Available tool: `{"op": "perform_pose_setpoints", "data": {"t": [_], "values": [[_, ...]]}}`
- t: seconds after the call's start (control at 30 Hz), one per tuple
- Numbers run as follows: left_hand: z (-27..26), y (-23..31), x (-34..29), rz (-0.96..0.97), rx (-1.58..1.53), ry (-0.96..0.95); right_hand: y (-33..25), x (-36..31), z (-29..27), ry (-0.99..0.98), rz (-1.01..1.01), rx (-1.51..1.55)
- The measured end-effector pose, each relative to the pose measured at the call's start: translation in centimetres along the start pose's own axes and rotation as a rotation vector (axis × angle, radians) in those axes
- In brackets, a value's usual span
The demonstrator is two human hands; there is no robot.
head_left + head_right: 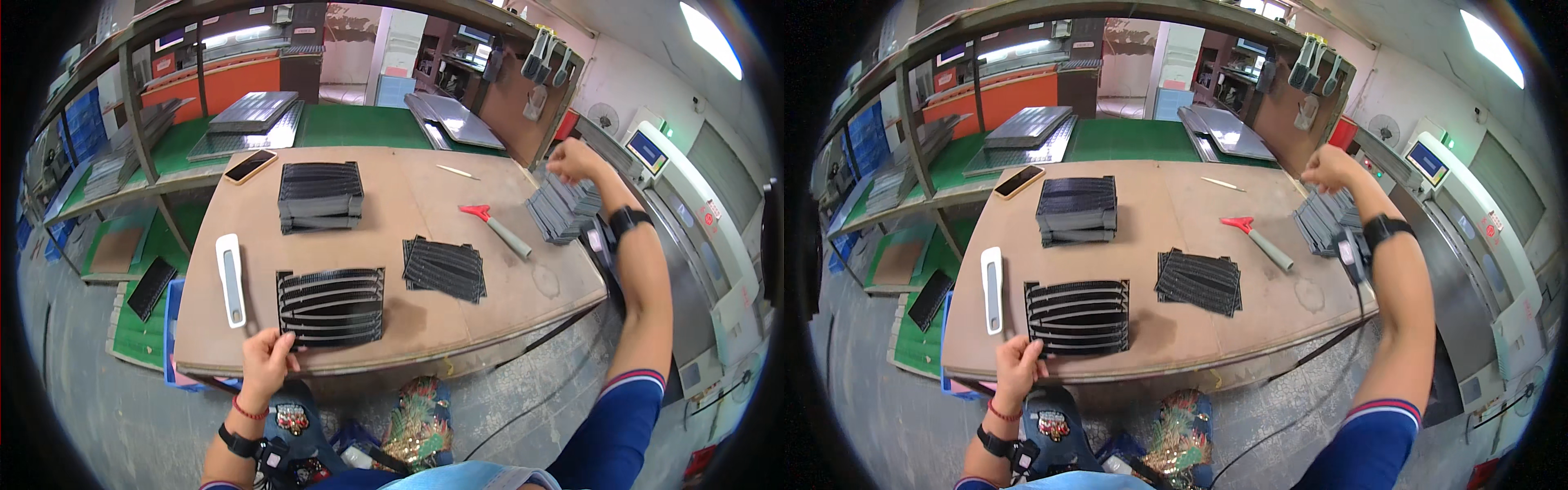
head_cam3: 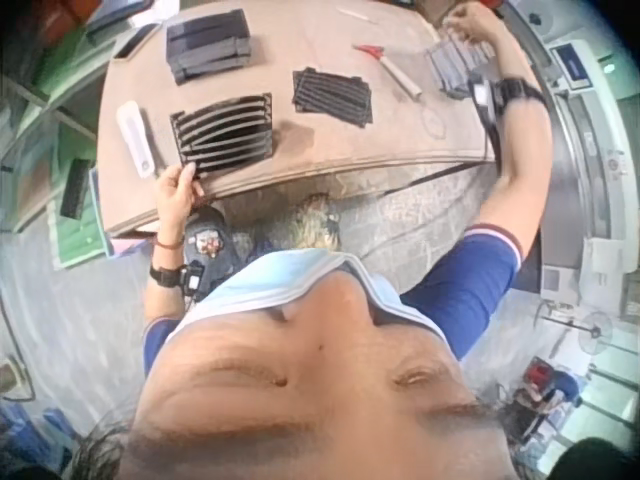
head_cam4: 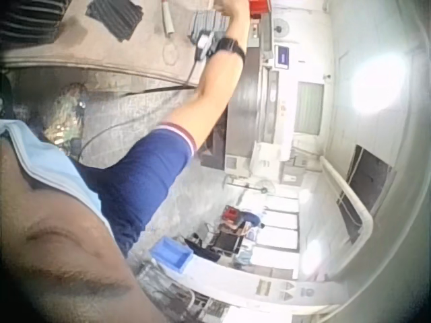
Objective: Cleaning metal components with a brush and marking them with a white pen on an industrial workbench.
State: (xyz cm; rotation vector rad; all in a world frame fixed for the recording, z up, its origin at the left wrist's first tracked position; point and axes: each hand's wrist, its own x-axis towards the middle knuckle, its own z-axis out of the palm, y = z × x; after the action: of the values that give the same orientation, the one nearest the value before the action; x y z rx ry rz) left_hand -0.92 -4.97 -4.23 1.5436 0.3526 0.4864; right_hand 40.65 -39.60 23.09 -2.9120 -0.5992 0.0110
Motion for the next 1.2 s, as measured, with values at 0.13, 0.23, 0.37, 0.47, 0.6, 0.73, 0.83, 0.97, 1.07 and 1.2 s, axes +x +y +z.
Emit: {"op": "perform_pose_setpoints", "data": {"t": [0.13, 0.23, 0.37, 0.47, 0.6, 0.73, 0.83, 0.97, 1.07, 1.2], "values": [[-0.5, -0.5, -0.4, -0.047, 0.043, 0.085, 0.0, 10.2, 3.7, 0.074, -0.023, 0.1], [-0.3, 0.1, 0.1, -0.09, 0.026, 0.142, -1.0, 17.1, 9.6, 0.028, -0.026, 0.116], [-0.3, 0.4, 0.7, -0.13, -0.02, 0.161, -0.4, 24.0, 17.2, 0.035, -0.247, -0.105], [-0.4, 0.8, 0.6, -0.168, -0.024, 0.164, 0.8, 27.7, 21.2, -0.071, -0.213, -0.111], [-0.6, 0.3, 0.5, -0.191, -0.079, 0.163, 1.1, 29.0, 24.1, -0.038, -0.249, -0.275], [-0.1, 0.4, -1.2, -0.193, -0.04, 0.225, -1.2, 28.1, 24.6, -0.166, -0.233, -0.383], [0.0, 1.3, -0.9, -0.189, -0.001, 0.22, 3.0, 31.1, 27.6, -0.183, -0.274, -0.479], [-0.3, 2.1, 0.1, -0.209, 0.171, 0.121, 2.9, 29.7, 27.4, -0.129, -0.321, -0.585], [-0.3, 1.9, 1.1, -0.174, 0.135, 0.096, 4.1, 27.2, 25.0, -0.195, -0.342, -0.568], [-0.1, 0.4, 0.7, -0.083, 0.098, 0.146, 0.5, 20.4, 19.6, -0.099, -0.466, -0.516]]}}
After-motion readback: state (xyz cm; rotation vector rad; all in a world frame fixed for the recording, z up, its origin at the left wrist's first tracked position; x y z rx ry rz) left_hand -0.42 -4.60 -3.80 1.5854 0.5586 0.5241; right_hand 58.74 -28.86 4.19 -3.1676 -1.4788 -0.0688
